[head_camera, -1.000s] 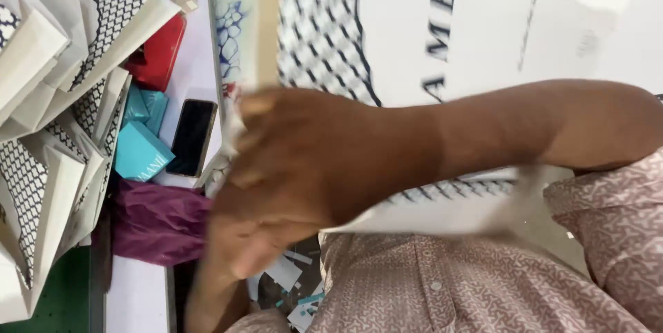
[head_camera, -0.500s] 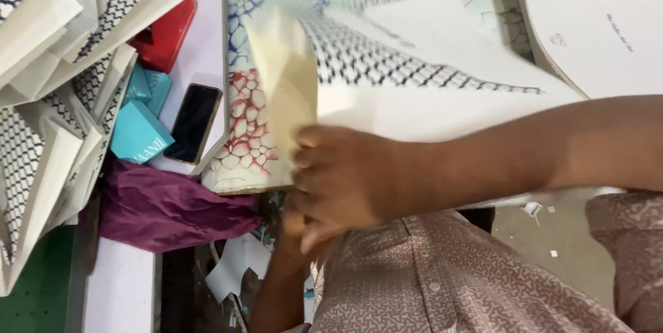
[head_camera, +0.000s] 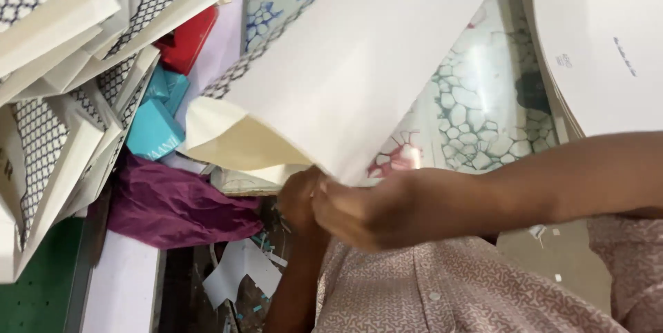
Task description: The person picks up large printed sheets of paper and folds them by hand along pre-creased lines to form flat paper shopping bags.
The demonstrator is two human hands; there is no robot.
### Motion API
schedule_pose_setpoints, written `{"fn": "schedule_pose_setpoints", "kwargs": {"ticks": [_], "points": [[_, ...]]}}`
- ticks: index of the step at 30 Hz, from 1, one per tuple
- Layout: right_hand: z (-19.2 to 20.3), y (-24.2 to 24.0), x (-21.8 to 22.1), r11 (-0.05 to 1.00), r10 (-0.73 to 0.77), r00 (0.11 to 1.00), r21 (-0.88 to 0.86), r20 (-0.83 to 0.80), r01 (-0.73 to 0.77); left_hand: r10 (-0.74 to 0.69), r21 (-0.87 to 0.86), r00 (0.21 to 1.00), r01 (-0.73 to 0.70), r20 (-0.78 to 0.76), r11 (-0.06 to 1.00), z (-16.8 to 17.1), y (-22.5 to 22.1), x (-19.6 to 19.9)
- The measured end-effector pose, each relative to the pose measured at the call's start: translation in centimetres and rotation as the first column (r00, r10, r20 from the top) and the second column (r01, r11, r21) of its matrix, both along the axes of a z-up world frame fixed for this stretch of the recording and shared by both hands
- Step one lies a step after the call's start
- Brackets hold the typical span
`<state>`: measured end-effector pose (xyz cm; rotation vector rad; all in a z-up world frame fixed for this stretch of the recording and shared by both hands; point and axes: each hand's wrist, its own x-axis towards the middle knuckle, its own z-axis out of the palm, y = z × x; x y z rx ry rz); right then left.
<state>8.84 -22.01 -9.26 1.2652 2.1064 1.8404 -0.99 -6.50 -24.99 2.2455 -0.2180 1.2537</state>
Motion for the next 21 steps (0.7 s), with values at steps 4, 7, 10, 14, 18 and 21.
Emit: {"fn": "schedule_pose_setpoints", "kwargs": {"ticks": [4,7,10,14,18,21], "points": [[-1.7,-0.3,1.1,0.910,0.160,0.971,-0.355,-0.179,-0.216,-0.066,0.008,0.997,0.066,0.048,0.998,0.4,-1.2,0.0],[0.8,-2.0,2.5,0.860,0.222,0.941,-0.404,-0.254,-0.312,0.002,0.024,0.999,-0.003,0.037,1.000,1.1,-1.4,0.0],[3.4,-1.6,3.0,0.962,0.166,0.977,-0.196,-0.133,-0.190,0.116,0.022,0.993,-0.115,-0.034,0.993,1.9,-1.5,-0.4],[-0.9,0.8,2.0,0.938,0.018,0.892,-0.301,-0.452,-0.171,0.040,-0.134,0.997,-0.049,-0.072,0.990,1.8,-3.2,-1.0],[2.3,-1.1,2.5,0.943,0.092,0.938,-0.273,-0.335,-0.190,0.208,-0.064,0.978,-0.208,-0.008,0.976,2.5,-2.9,-0.4],[3.9,-0.7,2.6,0.917,0.106,0.913,-0.317,-0.393,-0.243,0.192,-0.018,0.976,-0.195,-0.099,0.981,1.1,-3.3,-0.7]]}}
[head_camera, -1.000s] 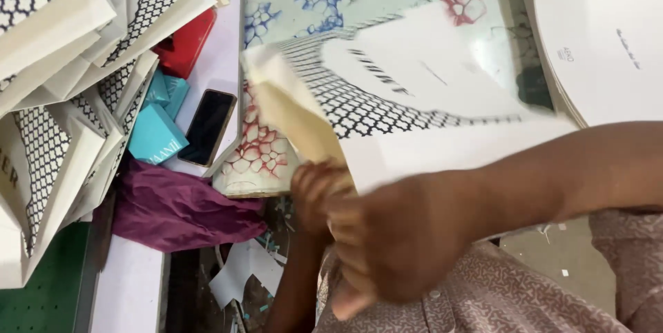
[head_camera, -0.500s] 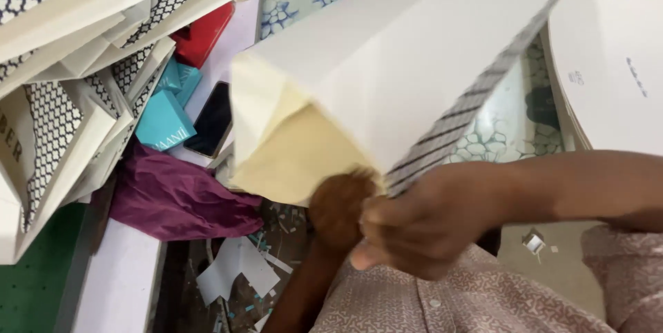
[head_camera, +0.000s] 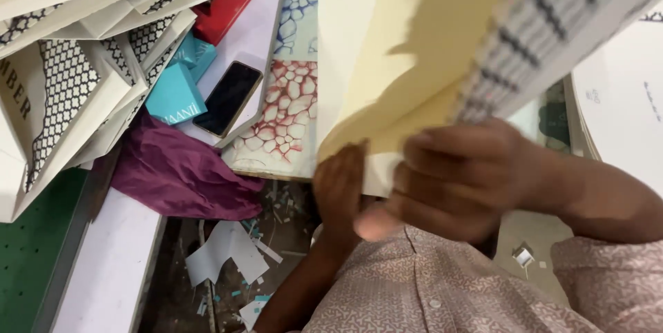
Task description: The person picks up large printed sheets of paper and folds them by hand along pre-creased lines to form flat paper shopping bags.
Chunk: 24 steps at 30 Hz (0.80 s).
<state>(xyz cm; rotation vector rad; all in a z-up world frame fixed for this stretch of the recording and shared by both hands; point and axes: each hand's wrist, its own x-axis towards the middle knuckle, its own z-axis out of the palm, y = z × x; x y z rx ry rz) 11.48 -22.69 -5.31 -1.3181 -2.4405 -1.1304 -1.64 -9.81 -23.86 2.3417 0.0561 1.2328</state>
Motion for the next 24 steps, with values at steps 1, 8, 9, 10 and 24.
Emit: {"fn": "schedule_pose_setpoints", "kwargs": {"ticks": [1,8,9,10,24], "points": [[-0.1,1.2,-0.7,0.993,-0.063,0.997,0.100,-0.047,0.067,-0.086,-0.038,0.994,0.084,-0.064,0.996,-1.8,-0.6,-0.4],[-1.2,1.8,-1.9,0.928,-0.144,0.962,-0.369,-0.231,0.050,-0.214,-0.111,0.972,0.204,-0.095,0.973,-2.6,-0.2,-1.2],[-0.5,1.5,-1.6,0.927,-0.147,0.963,-0.372,-0.228,0.054,-0.218,-0.125,0.972,0.207,-0.082,0.970,-2.6,-0.4,-1.2],[0.2,1.3,-1.4,0.935,-0.059,0.939,-0.348,-0.338,-0.067,-0.223,-0.133,0.972,0.212,-0.070,0.968,-2.4,-0.2,-1.1],[-4.5,1.3,0.1,0.955,-0.006,0.912,-0.274,-0.411,-0.117,-0.241,-0.292,0.968,0.250,0.067,0.923,-0.9,-0.6,-1.3]]}}
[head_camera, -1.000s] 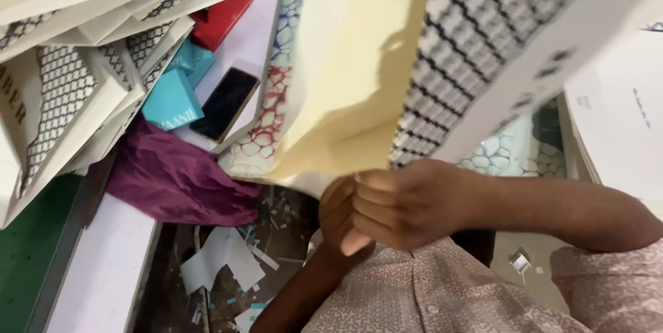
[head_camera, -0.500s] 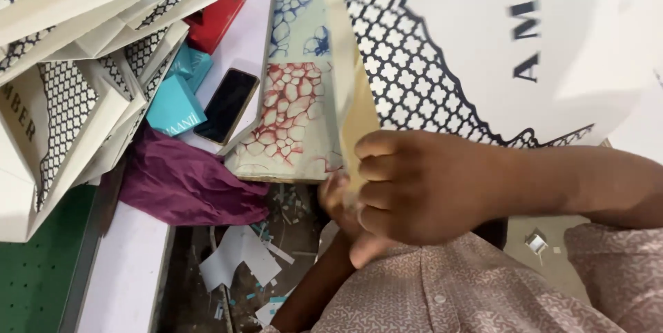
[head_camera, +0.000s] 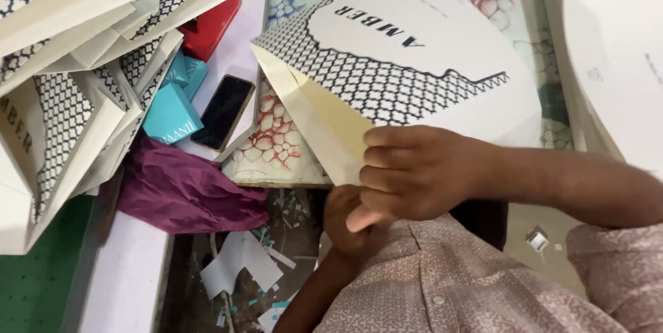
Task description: The person picks up large printed sheets of paper and folds them by hand along pre-creased lines to form flat paper shopping bags.
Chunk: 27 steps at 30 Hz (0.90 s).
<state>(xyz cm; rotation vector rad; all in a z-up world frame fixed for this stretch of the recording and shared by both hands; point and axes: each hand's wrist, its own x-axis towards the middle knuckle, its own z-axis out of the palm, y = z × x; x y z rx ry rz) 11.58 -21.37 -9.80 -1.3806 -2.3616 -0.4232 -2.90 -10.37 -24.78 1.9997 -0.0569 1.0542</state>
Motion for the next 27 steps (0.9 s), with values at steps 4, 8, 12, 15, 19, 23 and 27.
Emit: {"fn": "schedule_pose_setpoints", "kwargs": {"ticks": [4,8,12,15,19,23,27], "points": [[-0.2,0.0,-1.3,0.950,-0.217,0.976,0.223,-0.026,0.217,0.062,-0.161,0.998,-0.057,0.023,0.985,-1.0,-0.5,0.1],[-3.5,-1.3,-3.0,0.900,-0.430,0.900,0.042,-0.073,0.434,0.134,-0.393,0.959,-0.027,0.248,0.919,-1.4,-1.8,1.5],[-4.9,-5.0,-3.7,0.856,-0.510,0.859,0.129,0.047,0.501,0.196,-0.197,0.963,-0.158,0.187,0.967,-5.8,0.3,3.2],[-2.9,-8.8,-3.9,0.916,-0.383,0.923,0.152,0.046,0.373,0.272,0.012,0.951,-0.277,0.146,0.961,-10.5,5.6,4.0],[-2.0,-18.4,-1.4,0.927,-0.363,0.920,0.039,-0.145,0.372,0.385,0.281,0.918,-0.397,0.098,0.874,-6.1,12.8,1.5],[-4.9,-23.7,2.4,0.776,-0.626,0.736,-0.120,-0.256,0.619,0.498,0.549,0.866,-0.439,0.047,0.711,-4.7,15.6,-1.6],[-10.1,-20.3,2.5,0.537,-0.811,0.430,-0.214,-0.397,0.816,0.519,0.506,0.855,-0.446,-0.004,0.738,-7.8,16.4,-3.2]]}}
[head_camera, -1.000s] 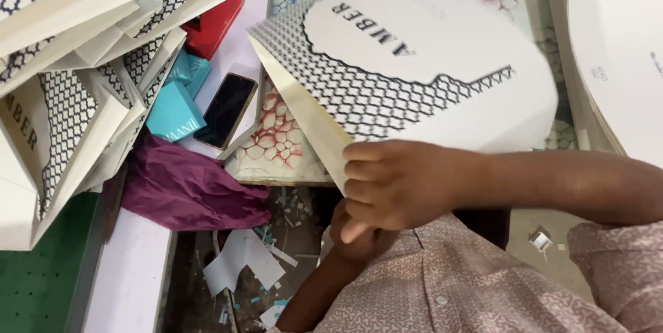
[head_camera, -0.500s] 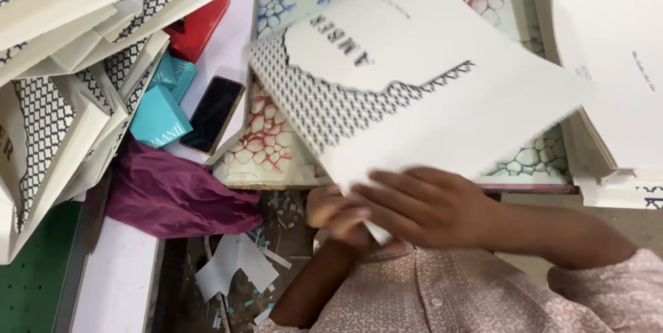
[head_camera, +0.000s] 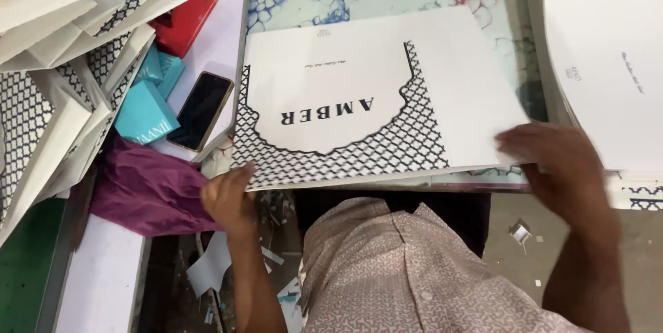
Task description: The person picks up large printed sheets of paper and folds them by hand along pre-creased lines to form flat paper shopping bags.
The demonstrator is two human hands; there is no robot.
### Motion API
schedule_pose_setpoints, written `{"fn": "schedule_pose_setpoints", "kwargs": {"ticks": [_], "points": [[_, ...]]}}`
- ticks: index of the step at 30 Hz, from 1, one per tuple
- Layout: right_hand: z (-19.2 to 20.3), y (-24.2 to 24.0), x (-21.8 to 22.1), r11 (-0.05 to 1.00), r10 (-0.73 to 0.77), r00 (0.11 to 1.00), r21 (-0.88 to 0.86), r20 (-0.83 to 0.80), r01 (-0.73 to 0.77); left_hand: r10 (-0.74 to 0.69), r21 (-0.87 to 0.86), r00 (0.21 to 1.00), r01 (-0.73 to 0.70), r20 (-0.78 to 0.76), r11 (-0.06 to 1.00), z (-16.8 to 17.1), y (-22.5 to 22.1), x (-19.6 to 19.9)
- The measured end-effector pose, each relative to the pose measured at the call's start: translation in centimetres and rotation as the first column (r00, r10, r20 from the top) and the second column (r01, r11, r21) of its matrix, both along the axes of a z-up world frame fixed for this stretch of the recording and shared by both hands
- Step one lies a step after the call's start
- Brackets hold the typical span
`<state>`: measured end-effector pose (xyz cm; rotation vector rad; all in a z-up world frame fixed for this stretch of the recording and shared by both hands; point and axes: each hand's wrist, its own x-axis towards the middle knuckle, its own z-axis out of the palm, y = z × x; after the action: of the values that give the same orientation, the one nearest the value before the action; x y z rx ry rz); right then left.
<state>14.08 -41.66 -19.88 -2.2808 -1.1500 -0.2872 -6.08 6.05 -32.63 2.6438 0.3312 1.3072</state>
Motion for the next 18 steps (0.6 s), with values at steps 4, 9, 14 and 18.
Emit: {"fn": "schedule_pose_setpoints", "kwargs": {"ticks": [4,9,14,18], "points": [[-1.8,4.1,-0.8,0.979,-0.126,0.992,-0.157,0.020,0.127,-0.129,-0.134,0.979,0.108,-0.156,0.985,3.9,-2.7,0.5],[-4.7,5.7,0.1,0.970,-0.170,0.985,-0.169,0.038,0.174,-0.272,-0.174,0.948,0.243,-0.168,0.954,3.8,-3.5,0.6],[-5.0,6.3,0.7,0.968,-0.168,0.947,-0.136,0.272,0.211,-0.095,-0.288,0.995,0.086,-0.019,0.954,0.4,-4.9,-0.8],[-5.1,6.8,0.4,0.967,-0.244,0.897,0.020,0.369,0.254,0.076,-0.705,0.945,0.183,0.319,0.685,2.4,-10.4,2.1]]}}
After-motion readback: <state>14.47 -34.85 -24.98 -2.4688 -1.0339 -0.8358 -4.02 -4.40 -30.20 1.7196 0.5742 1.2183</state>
